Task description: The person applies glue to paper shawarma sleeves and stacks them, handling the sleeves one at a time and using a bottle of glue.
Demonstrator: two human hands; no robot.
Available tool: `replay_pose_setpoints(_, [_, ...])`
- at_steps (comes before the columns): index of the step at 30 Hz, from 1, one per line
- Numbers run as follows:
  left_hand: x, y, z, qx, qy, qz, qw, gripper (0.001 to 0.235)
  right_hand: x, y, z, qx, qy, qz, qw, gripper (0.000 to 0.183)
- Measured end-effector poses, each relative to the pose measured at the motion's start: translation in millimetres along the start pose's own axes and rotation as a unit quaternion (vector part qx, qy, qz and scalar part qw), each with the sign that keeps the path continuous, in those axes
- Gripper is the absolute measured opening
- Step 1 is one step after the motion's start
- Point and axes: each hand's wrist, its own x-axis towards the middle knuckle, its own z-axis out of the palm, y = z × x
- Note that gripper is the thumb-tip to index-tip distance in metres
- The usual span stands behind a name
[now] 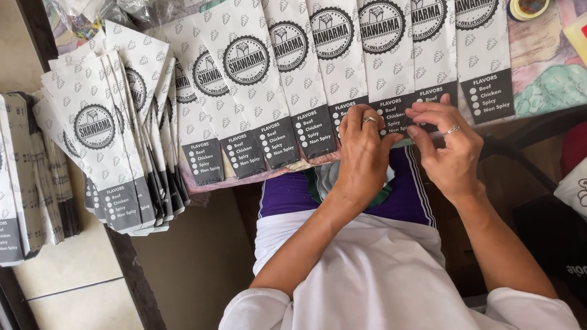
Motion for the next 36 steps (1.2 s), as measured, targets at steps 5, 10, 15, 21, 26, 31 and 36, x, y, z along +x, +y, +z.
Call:
replay_pose_setpoints(5, [-3.0,-7.6,-4.7,-0.082,-0.019,-0.059,0.995,0.024,1.5,-3.0,-1.0,-0.003,-0.01,0.015,1.0,0.015])
replay_pose_setpoints(10, [-6.7,-16.2,4.0,-0.071,-0.022,-0.055,0.996,0.023,-3.2,-0.1,8.6,-0.047,0.016,-0.009,0.999,0.029])
replay_pose_setpoints(15, [-9.7,-10.2,3.2,-0.078,-0.028,-0.066,0.994,0.015,-1.6,0.0,2.3,-0.003,-0.001,0.0,1.0,0.011])
replay_pose_setpoints(21, [3.5,13.8,2.9,0.084,0.007,0.012,0.996,0.032,-6.8,4.5,7.4,-0.02,0.018,-0.011,1.0,0.013])
replay_pose_setpoints(26, [-7.3,-12.1,5.1,-0.023,-0.015,-0.003,1.0,0.021,-5.3,0.6,2.9,-0.012,0.003,0.006,1.0,0.01])
replay_pose_setpoints(31, [-6.2,-9.9,1.7,-0.037,-0.016,-0.017,0.999,0.016,-3.9,-5.1,10.5,-0.041,0.015,-0.004,0.999,0.008])
replay_pose_setpoints(36, [-9.8,-12.5,5.9,-0.025,-0.012,-0.007,1.0,0.013,-8.8,2.6,11.8,-0.062,0.026,-0.023,0.997,0.014])
